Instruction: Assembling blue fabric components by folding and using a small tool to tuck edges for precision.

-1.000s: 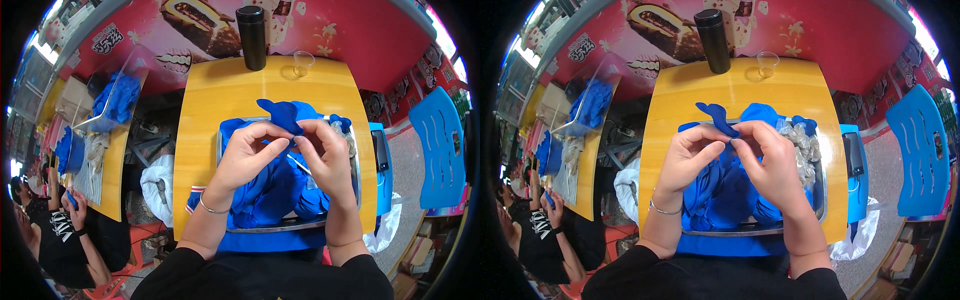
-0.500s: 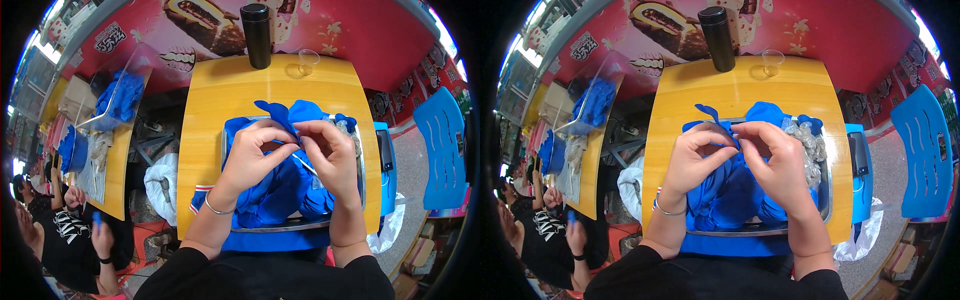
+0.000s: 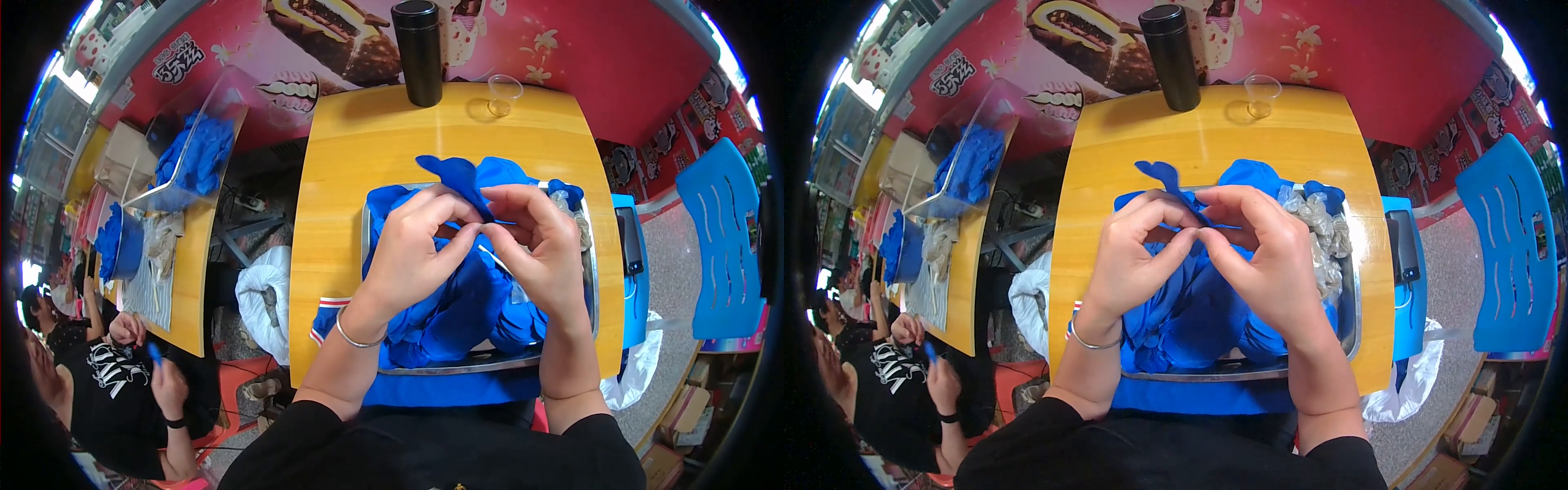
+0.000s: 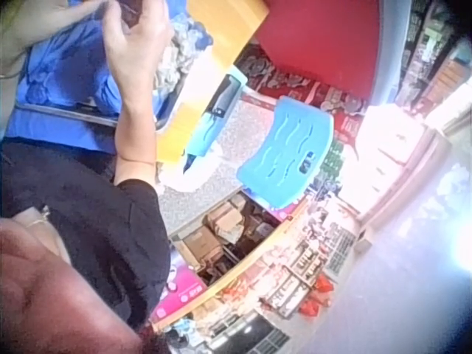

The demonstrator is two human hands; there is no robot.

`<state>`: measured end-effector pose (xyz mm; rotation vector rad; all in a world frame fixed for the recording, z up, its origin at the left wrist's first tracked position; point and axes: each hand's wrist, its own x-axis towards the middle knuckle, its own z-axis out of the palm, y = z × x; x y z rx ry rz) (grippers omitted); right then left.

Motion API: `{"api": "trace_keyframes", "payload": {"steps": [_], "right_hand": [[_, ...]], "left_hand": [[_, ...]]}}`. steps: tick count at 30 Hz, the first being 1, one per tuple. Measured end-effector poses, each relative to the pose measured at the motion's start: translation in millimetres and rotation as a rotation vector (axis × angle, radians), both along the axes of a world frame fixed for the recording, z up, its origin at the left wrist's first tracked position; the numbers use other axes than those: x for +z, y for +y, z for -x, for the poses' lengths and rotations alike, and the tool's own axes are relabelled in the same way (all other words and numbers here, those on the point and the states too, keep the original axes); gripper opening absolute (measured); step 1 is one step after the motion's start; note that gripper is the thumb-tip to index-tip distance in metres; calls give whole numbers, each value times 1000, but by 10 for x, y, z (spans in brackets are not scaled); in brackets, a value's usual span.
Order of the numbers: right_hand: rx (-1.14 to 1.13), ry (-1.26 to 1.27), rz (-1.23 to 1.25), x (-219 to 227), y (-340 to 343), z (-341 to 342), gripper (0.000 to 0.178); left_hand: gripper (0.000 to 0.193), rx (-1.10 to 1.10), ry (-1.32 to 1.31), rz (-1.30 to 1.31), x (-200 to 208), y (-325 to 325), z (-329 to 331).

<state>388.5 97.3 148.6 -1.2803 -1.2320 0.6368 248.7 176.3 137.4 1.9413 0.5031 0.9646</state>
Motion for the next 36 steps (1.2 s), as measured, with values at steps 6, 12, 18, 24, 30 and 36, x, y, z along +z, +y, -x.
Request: {"api": "trace_keyframes", "payload": {"steps": [6,12,18,24,30,36], "right_hand": [[-58,-40,13,26,-7,-6,23],[-79,-122,-31,40,-20,-13,19],[-36,-55,-7,27,-25,-31,19],[51,108,44,39,-27,-69,19],[76,115,30,57,-36,-68,19],[95,116,21,45,-47,-80,21]], "left_hand": [[5,32,-39,137,2,-49,-42],[7,26,-101,31,-10,-100,-78],[9,25,-71,19,-7,-120,-92],[9,40,-84,-23,-14,-129,-106],[6,-65,-168,217,-76,-117,-100],[5,-187,-223,404,-115,-100,-83]]}}
